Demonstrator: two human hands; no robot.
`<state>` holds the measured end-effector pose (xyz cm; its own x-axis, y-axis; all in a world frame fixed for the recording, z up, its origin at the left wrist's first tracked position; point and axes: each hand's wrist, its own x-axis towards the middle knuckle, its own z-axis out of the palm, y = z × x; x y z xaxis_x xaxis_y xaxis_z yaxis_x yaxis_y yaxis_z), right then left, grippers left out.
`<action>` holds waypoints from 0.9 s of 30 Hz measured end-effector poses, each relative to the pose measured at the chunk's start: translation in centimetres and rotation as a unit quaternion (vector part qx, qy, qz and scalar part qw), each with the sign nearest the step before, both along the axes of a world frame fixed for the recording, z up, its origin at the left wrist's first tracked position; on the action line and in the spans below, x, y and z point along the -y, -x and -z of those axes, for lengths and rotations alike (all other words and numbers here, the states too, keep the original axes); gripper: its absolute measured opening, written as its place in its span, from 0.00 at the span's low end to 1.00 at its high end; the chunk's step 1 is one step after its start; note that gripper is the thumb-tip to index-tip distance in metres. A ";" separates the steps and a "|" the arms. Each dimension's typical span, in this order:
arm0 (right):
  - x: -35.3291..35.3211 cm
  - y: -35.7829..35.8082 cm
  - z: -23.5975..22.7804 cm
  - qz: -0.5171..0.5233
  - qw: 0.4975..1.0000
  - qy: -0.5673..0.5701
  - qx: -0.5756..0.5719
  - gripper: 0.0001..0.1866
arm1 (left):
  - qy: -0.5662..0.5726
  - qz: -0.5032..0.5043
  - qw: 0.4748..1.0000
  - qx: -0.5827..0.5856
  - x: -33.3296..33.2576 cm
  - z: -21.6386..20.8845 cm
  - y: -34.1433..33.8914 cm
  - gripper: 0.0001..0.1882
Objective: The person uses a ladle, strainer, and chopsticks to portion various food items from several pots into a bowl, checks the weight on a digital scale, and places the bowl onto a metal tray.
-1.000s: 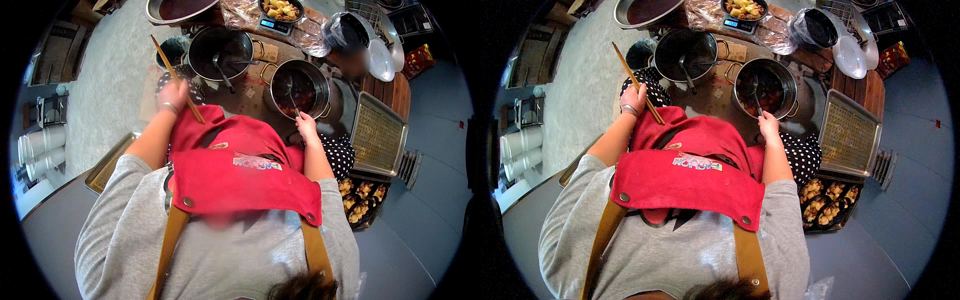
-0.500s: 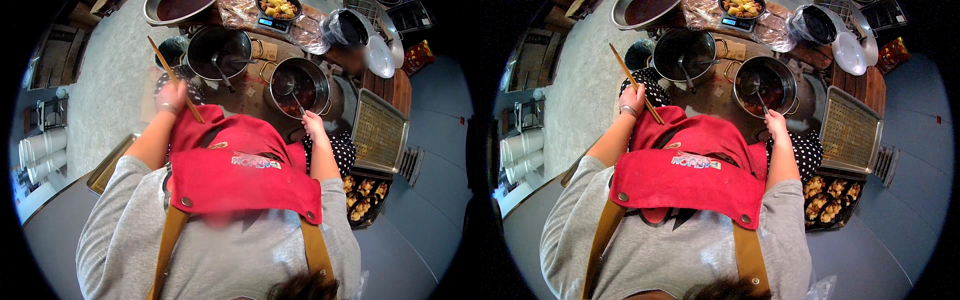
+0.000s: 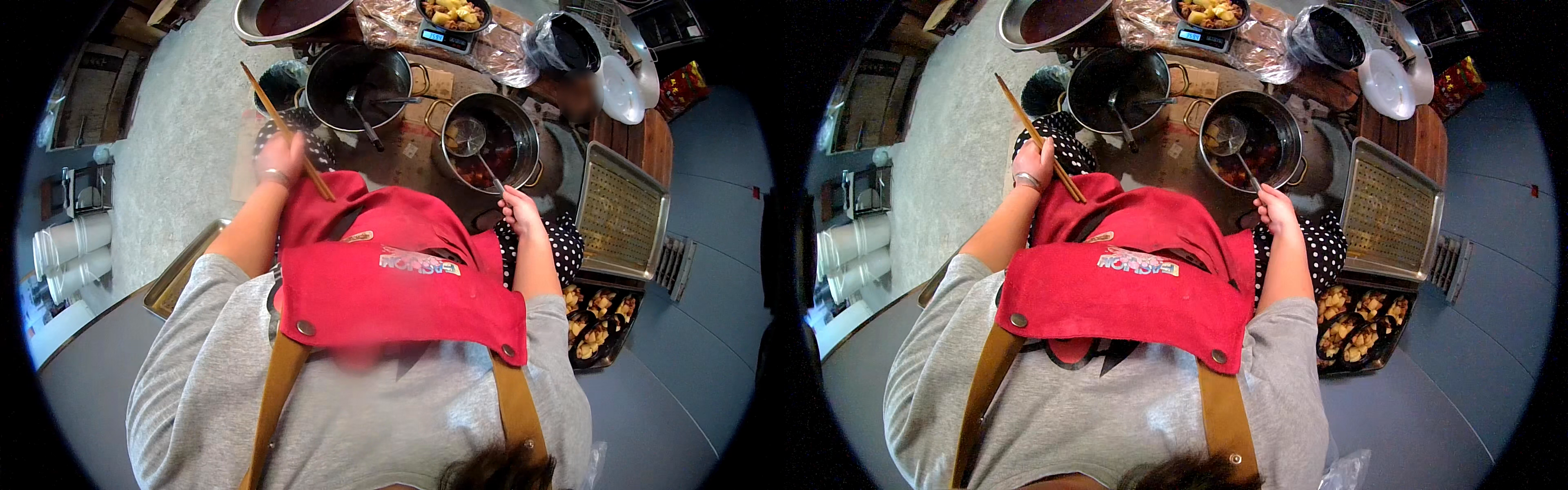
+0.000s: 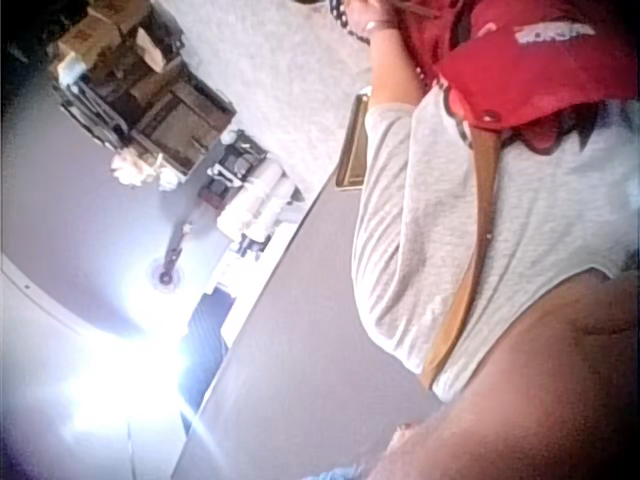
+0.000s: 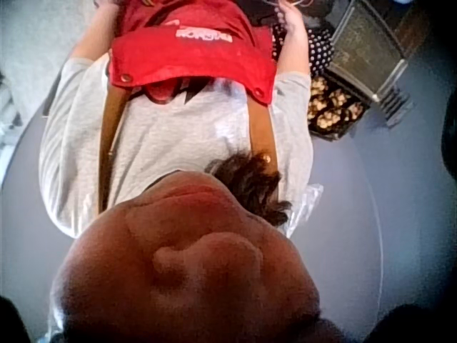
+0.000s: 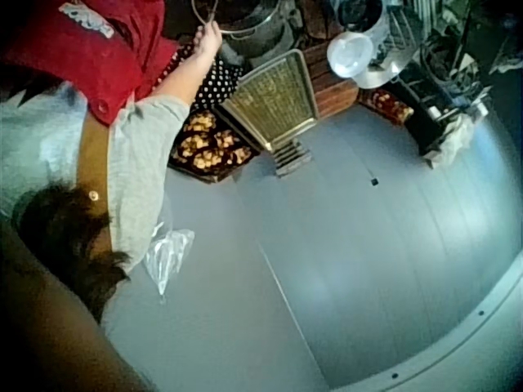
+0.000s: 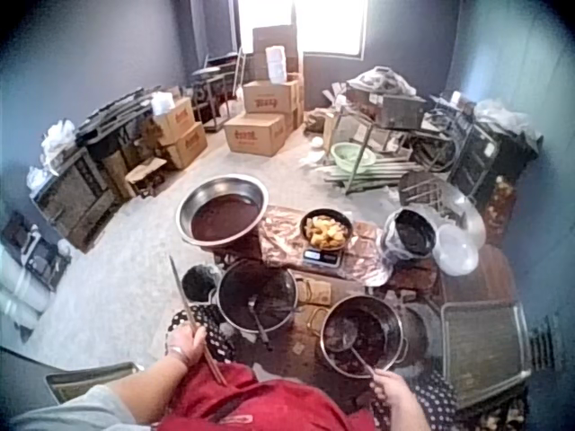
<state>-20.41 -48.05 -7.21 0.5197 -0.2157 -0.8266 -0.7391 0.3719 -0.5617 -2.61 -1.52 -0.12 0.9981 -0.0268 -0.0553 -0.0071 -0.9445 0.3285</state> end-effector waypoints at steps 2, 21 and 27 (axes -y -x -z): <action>0.2 0.8 -0.4 0.007 1.000 0.013 0.006 0.23 | 0.002 0.009 1.000 0.005 0.2 0.0 -0.1 0.24; -0.4 1.8 -11.3 0.124 0.978 -0.055 0.156 0.22 | 0.086 0.014 0.996 0.001 -1.1 0.3 0.5 0.22; -1.2 -9.7 -13.5 0.067 0.967 0.023 0.245 0.21 | 0.094 0.030 0.995 0.006 0.0 -1.4 0.6 0.21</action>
<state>-10.68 -46.85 6.29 0.8120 -0.3385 -0.4755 -0.3266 0.4116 -0.8508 -3.26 -1.47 1.24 0.9949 -0.0956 -0.0310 -0.0675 -0.8643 0.4984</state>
